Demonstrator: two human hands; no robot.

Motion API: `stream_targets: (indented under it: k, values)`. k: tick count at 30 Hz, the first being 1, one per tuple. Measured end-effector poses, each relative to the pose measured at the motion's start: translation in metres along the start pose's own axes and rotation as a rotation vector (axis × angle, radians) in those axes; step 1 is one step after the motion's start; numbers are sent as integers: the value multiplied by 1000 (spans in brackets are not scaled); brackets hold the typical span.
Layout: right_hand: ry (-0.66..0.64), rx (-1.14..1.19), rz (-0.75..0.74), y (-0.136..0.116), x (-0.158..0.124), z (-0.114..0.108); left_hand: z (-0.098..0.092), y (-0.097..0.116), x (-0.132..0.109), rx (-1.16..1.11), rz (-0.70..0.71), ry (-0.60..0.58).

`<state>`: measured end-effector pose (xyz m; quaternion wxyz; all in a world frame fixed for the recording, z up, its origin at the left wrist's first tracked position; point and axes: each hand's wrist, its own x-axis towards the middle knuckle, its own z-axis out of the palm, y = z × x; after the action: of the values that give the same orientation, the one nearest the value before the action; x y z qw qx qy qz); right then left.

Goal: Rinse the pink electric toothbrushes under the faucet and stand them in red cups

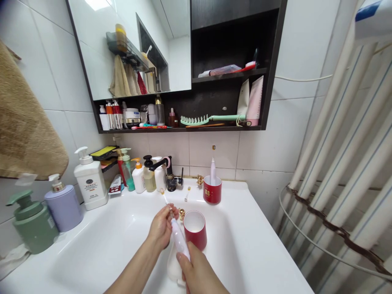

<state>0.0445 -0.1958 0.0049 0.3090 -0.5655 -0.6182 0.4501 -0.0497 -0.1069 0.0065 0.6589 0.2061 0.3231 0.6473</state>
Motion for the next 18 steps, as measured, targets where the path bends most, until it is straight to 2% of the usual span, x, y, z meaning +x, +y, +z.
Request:
stream_targets:
  k: [2,4,6,8,11,18]
  values:
    - [-40,-18,-45,1,-1,1,-3,5,2,26,24,49]
    - [-54,-15,-75,3,-1,2,-5,6,5,110,-2,12]
    - [-43,3,-81,4,0,1,-5,1,9,274,-47,-61]
    - [-9,20,-108,4,2,0,-2,-6,18,510,-58,-62]
    - [21,34,-161,3,2,-4,6,-12,40,794,-20,14]
    - [9,-21,-175,5,3,-9,19,-13,101,1220,84,133]
